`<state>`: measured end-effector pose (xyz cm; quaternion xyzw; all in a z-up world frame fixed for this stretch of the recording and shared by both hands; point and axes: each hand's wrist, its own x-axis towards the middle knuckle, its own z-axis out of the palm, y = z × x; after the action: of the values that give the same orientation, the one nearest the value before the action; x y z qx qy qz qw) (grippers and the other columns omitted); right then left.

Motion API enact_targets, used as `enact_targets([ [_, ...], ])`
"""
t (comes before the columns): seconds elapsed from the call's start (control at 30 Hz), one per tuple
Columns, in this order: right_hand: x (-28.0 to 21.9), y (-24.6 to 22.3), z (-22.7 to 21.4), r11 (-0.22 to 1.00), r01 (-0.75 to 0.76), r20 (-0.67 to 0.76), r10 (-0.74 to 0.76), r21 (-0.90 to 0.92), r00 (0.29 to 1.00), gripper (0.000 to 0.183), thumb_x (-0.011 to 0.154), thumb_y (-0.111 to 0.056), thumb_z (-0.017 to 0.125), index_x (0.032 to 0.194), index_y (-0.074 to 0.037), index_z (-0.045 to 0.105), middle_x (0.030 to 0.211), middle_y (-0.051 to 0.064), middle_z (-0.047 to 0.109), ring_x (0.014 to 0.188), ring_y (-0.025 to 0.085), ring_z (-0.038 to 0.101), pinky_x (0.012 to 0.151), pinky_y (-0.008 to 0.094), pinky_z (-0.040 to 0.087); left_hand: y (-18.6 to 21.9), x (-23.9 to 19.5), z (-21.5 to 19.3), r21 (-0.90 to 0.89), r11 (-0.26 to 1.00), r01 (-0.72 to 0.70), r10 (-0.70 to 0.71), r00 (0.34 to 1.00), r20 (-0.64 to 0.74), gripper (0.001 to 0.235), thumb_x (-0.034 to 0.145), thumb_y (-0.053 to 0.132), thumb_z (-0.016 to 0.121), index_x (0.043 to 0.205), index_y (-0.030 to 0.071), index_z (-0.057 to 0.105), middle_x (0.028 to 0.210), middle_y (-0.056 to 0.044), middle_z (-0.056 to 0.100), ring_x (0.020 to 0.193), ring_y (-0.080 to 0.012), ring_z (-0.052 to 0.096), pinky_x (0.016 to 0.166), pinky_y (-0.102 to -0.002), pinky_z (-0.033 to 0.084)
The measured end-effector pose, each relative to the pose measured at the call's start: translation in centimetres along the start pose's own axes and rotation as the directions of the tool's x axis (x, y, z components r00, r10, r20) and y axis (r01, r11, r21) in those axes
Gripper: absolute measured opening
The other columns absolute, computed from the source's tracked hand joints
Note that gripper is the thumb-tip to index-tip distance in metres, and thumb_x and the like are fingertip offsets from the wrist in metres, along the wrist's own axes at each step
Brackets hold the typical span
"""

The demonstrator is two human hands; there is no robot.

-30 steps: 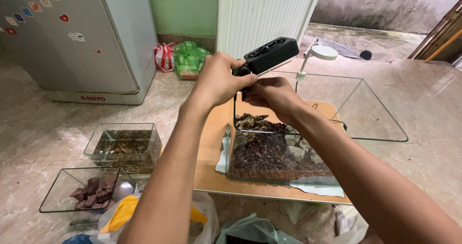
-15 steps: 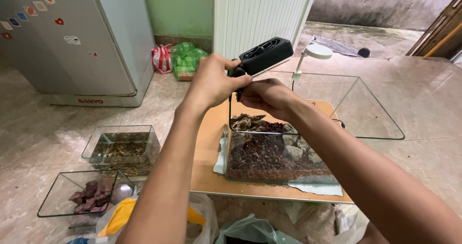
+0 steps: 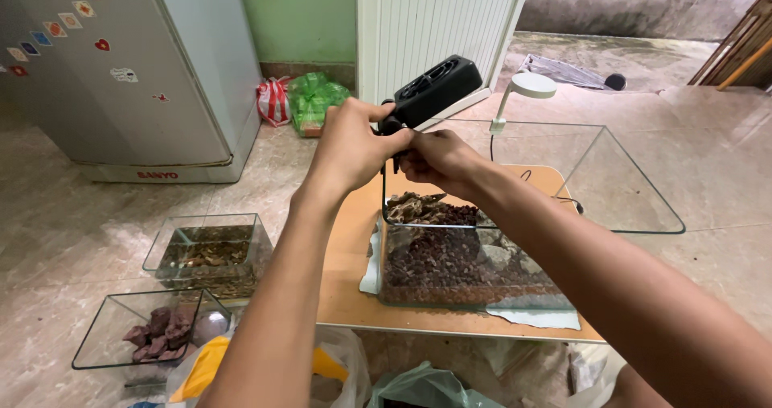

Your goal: The person wipes a black fan with a white cloth and then clips the fan onto the rim of a glass aquarium containing rocks and substrate.

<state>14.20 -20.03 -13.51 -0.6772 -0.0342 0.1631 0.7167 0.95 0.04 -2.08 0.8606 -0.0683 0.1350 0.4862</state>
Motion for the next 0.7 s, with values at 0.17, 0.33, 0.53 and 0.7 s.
enact_targets([
  [0.17, -4.1, -2.6, 1.8, 0.992, 0.068, -0.032, -0.071, -0.106, 0.997, 0.047, 0.113, -0.028, 0.090, 0.131, 0.014, 0.082, 0.105, 0.020, 0.084, 0.091, 0.027, 0.091, 0.095, 0.043, 0.080, -0.1, -1.0, 0.1, -0.008, 1.000, -0.027, 0.027, 0.998, -0.062, 0.059, 0.101, 0.029, 0.091, 0.152, 0.001, 0.085, 0.093, -0.015, 0.094, 0.074, -0.0208, 0.089, 0.070, -0.040, 0.068],
  [0.33, -7.6, -4.5, 3.4, 0.967, 0.177, -0.028, -0.186, -0.184, 0.982, 0.037, 0.107, -0.018, 0.095, 0.126, 0.014, 0.087, 0.104, 0.025, 0.087, 0.090, 0.027, 0.091, 0.095, 0.045, 0.081, -2.0, -1.5, -0.2, -0.071, 0.997, -0.042, 0.033, 0.991, -0.129, 0.042, 0.104, 0.017, 0.079, 0.142, 0.004, 0.092, 0.076, -0.010, 0.086, 0.062, -0.0154, 0.078, 0.059, -0.037, 0.062],
  [0.53, -9.9, -5.4, 3.7, 0.839, 0.358, 0.038, -0.377, -0.409, 0.926, 0.030, 0.099, -0.015, 0.102, 0.126, -0.003, 0.095, 0.096, 0.016, 0.095, 0.089, 0.018, 0.090, 0.095, 0.033, 0.076, -0.4, -3.4, -1.0, -0.109, 0.992, -0.055, 0.034, 0.982, -0.188, 0.033, 0.102, 0.014, 0.079, 0.129, 0.005, 0.095, 0.061, -0.003, 0.074, 0.057, -0.0080, 0.062, 0.055, -0.033, 0.054],
  [0.7, -10.3, -5.4, 3.9, 0.762, 0.424, 0.060, -0.456, -0.490, 0.888, 0.029, 0.101, -0.012, 0.100, 0.130, -0.009, 0.097, 0.098, 0.016, 0.096, 0.095, 0.022, 0.093, 0.097, 0.039, 0.077, 0.1, -4.6, -1.0, -0.126, 0.990, -0.058, 0.027, 0.971, -0.236, 0.028, 0.102, 0.010, 0.077, 0.120, 0.010, 0.097, 0.063, -0.002, 0.074, 0.060, -0.0074, 0.059, 0.055, -0.028, 0.050],
])
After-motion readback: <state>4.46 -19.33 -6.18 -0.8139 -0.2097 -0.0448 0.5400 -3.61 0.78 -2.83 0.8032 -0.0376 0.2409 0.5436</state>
